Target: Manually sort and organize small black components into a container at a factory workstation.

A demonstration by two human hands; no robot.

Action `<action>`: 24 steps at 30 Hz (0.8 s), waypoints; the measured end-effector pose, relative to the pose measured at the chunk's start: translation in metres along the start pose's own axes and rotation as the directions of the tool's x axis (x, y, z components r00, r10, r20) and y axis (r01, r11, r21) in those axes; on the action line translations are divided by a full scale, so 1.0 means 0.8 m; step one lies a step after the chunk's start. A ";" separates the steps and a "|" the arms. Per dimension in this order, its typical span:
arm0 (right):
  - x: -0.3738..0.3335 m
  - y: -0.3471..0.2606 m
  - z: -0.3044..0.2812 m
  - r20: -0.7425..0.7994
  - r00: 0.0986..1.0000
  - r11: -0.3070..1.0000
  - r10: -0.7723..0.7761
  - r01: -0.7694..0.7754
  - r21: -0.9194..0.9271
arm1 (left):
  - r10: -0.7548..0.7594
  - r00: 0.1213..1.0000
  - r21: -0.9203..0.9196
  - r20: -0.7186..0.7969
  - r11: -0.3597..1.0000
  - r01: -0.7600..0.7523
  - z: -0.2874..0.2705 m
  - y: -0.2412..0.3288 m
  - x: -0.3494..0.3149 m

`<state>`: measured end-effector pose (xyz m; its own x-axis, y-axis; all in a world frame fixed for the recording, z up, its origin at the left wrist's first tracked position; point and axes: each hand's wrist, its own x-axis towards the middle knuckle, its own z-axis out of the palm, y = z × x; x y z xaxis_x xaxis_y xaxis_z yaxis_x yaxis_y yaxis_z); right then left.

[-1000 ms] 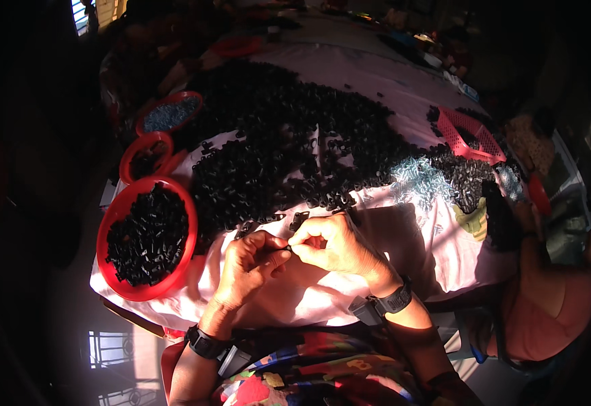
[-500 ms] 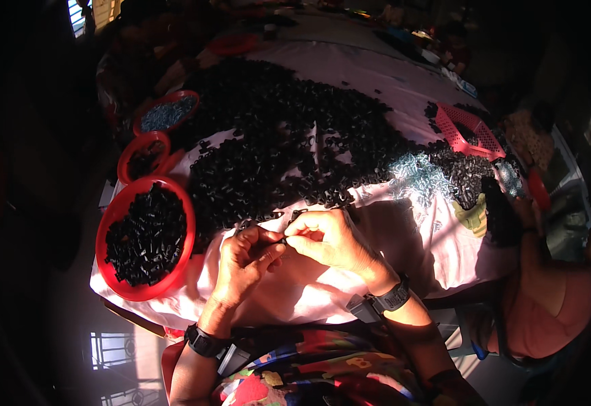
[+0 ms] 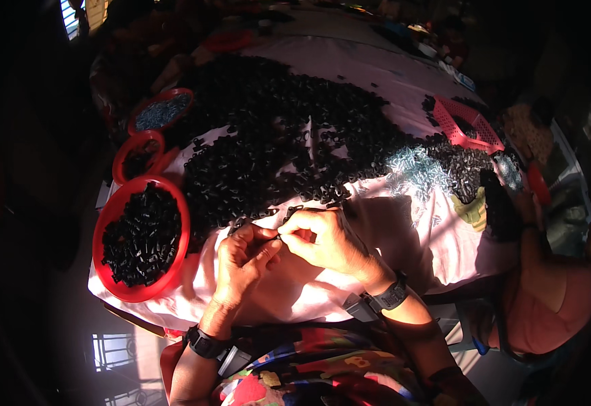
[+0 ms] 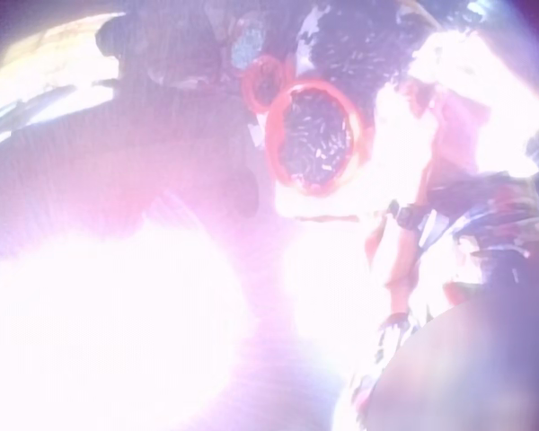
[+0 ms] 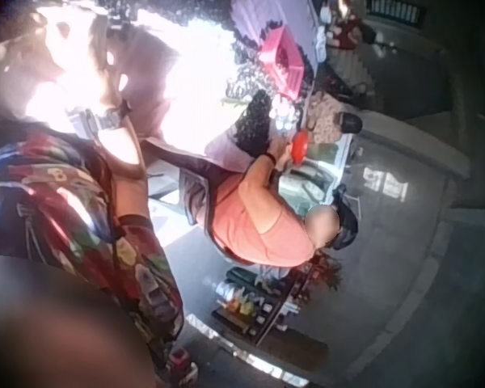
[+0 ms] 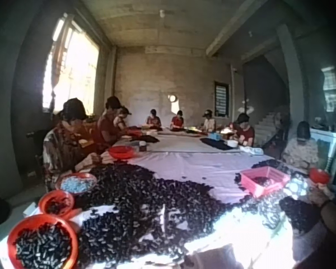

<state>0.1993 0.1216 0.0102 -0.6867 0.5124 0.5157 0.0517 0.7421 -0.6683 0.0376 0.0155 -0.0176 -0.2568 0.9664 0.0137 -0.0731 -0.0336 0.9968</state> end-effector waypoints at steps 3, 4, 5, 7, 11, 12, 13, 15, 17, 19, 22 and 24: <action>0.000 -0.003 0.003 -0.038 0.994 0.990 0.105 -0.101 0.099 | -0.013 1.000 -0.097 -0.008 0.995 0.012 0.005 0.003 -0.001; 0.002 0.001 0.006 -0.050 0.999 0.999 0.012 -0.010 0.034 | -0.028 1.000 -0.137 0.002 0.990 0.028 0.006 0.005 -0.001; 0.003 0.004 0.007 -0.056 0.995 0.996 -0.082 0.080 -0.032 | -0.026 1.000 -0.136 0.002 0.990 0.026 0.006 0.007 -0.001; -0.003 0.002 0.007 -0.017 1.000 1.000 -0.025 0.025 -0.014 | -0.147 0.989 -0.154 -0.032 0.978 0.141 0.004 0.011 -0.001; -0.004 0.000 0.005 0.056 0.998 0.999 -0.040 0.040 -0.012 | -0.171 0.983 -0.202 -0.064 0.967 0.155 0.003 0.006 -0.003; -0.002 -0.002 0.004 0.075 0.996 0.999 -0.044 0.045 -0.017 | -0.190 0.981 -0.243 -0.042 0.954 0.174 0.001 0.002 -0.002; -0.002 -0.003 0.004 0.076 0.996 0.999 -0.046 0.048 -0.018 | -0.207 0.978 -0.283 -0.019 0.939 0.194 -0.001 -0.001 -0.001; -0.002 -0.006 0.004 0.066 0.997 0.998 -0.039 0.042 -0.039 | -0.207 0.978 -0.325 -0.004 0.925 0.194 -0.001 -0.002 0.000; -0.003 -0.006 0.007 0.063 0.998 0.999 -0.029 0.031 -0.040 | -0.207 0.978 -0.365 0.012 0.910 0.197 -0.002 -0.005 0.001; -0.001 -0.005 0.008 0.061 0.998 0.999 -0.021 0.023 -0.038 | -0.207 0.977 -0.385 0.056 0.898 0.212 -0.006 -0.007 0.001; -0.001 -0.001 0.010 0.061 0.993 0.988 -0.098 0.104 -0.111 | -0.218 0.975 -0.369 0.050 0.903 0.221 -0.004 -0.005 0.001; -0.004 0.003 0.015 0.060 0.994 0.994 -0.090 0.094 -0.059 | -0.218 0.975 -0.393 0.049 0.893 0.220 -0.001 -0.005 0.000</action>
<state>0.1930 0.1165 0.0009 -0.7309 0.4162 0.5409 0.0297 0.8112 -0.5841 0.0367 0.0157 -0.0213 -0.1870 0.9617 -0.2004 -0.5005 0.0823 0.8618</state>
